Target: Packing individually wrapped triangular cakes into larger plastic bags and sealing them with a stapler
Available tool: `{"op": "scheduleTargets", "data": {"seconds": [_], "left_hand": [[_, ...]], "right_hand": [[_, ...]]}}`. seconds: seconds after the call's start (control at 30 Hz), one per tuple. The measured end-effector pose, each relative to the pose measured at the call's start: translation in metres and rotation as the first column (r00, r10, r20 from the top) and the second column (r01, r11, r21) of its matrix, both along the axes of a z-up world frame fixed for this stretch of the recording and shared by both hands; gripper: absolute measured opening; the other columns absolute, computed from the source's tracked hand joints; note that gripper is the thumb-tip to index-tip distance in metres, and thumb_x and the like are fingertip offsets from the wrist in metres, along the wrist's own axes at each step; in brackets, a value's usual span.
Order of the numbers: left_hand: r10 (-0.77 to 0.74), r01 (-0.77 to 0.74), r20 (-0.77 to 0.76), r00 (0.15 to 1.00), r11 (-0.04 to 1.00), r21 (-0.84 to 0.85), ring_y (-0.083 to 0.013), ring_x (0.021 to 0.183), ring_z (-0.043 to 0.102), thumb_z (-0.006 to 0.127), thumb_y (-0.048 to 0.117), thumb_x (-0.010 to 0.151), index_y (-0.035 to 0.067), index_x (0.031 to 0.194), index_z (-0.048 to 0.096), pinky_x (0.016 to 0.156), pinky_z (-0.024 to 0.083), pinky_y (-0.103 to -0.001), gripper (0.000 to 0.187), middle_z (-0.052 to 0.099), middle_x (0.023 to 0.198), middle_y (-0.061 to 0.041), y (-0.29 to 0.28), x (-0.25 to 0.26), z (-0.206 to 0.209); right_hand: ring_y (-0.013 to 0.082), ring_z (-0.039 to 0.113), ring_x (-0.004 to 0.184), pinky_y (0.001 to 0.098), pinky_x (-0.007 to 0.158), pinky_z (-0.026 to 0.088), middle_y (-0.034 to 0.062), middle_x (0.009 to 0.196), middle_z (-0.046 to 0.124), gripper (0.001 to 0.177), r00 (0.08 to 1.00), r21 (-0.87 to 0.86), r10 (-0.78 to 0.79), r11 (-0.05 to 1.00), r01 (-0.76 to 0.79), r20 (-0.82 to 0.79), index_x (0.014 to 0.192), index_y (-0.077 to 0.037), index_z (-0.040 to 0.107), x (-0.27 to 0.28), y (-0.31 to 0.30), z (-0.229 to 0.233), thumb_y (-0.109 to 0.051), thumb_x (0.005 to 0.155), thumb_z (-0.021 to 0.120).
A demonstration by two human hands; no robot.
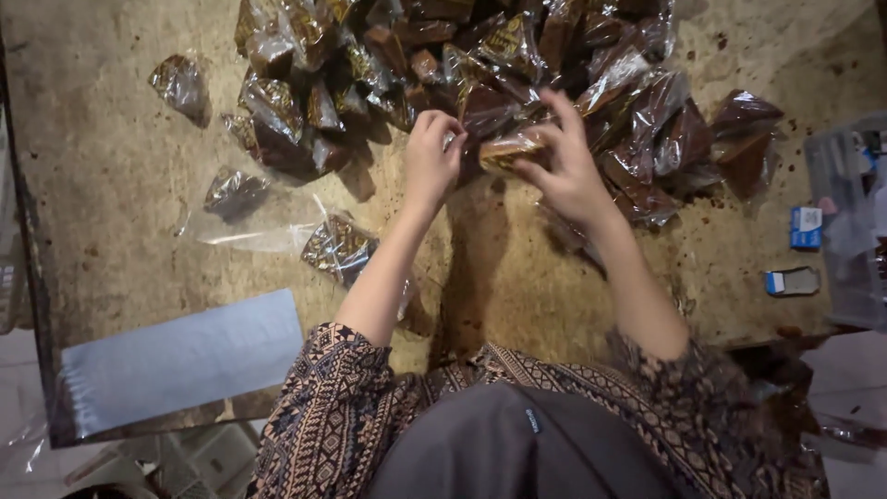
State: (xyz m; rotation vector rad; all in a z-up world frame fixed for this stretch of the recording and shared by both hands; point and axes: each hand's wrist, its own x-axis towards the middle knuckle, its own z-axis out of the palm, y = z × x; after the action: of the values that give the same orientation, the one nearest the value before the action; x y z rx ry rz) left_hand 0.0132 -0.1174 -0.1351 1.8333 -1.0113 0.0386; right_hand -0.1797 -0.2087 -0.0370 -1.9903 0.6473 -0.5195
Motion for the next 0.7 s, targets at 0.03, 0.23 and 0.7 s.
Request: {"op": "scheduleTargets", "data": {"seconds": [0.03, 0.23, 0.7], "left_hand": [[-0.036, 0.049, -0.109, 0.993, 0.992, 0.113, -0.0209, 0.093, 0.065, 0.071, 0.013, 0.090, 0.013, 0.095, 0.064, 0.085, 0.052, -0.034, 0.008, 0.062, 0.100, -0.002, 0.007, -0.002, 0.016], [0.020, 0.057, -0.338, 0.941, 0.975, 0.215, -0.0226, 0.108, 0.065, 0.062, 0.012, 0.095, 0.004, 0.125, 0.060, 0.095, 0.054, -0.035, 0.032, 0.065, 0.123, -0.013, 0.073, -0.007, 0.072], [-0.048, -0.152, 0.393, 0.918, 0.874, 0.462, -0.0496, 0.149, 0.023, 0.076, 0.052, 0.085, 0.001, 0.140, 0.057, 0.121, 0.011, -0.059, 0.077, 0.042, 0.156, -0.024, 0.229, -0.101, 0.040]], "right_hand": [[0.0330, 0.010, 0.136, 0.0638, 0.109, 0.015, 0.0114, 0.148, 0.018, 0.047, 0.990, -0.083, 0.086, 0.992, -0.096, -0.116, 0.114, -0.008, 0.062, 0.013, -0.009, 0.003, -0.048, 0.090, 0.066], [0.0373, 0.014, 0.131, 0.0626, 0.104, 0.024, 0.0201, 0.145, 0.036, 0.046, 0.924, -0.560, 0.168, 0.753, -0.345, -0.344, 0.114, -0.009, 0.065, 0.066, -0.032, -0.017, -0.052, 0.098, 0.064], [0.0407, 0.054, 0.114, 0.0488, 0.094, 0.045, 0.0188, 0.128, 0.044, 0.053, 0.999, -0.712, 0.036, 0.701, -0.049, -0.034, 0.107, -0.013, 0.057, 0.040, 0.017, -0.105, -0.037, 0.076, 0.092]]}}
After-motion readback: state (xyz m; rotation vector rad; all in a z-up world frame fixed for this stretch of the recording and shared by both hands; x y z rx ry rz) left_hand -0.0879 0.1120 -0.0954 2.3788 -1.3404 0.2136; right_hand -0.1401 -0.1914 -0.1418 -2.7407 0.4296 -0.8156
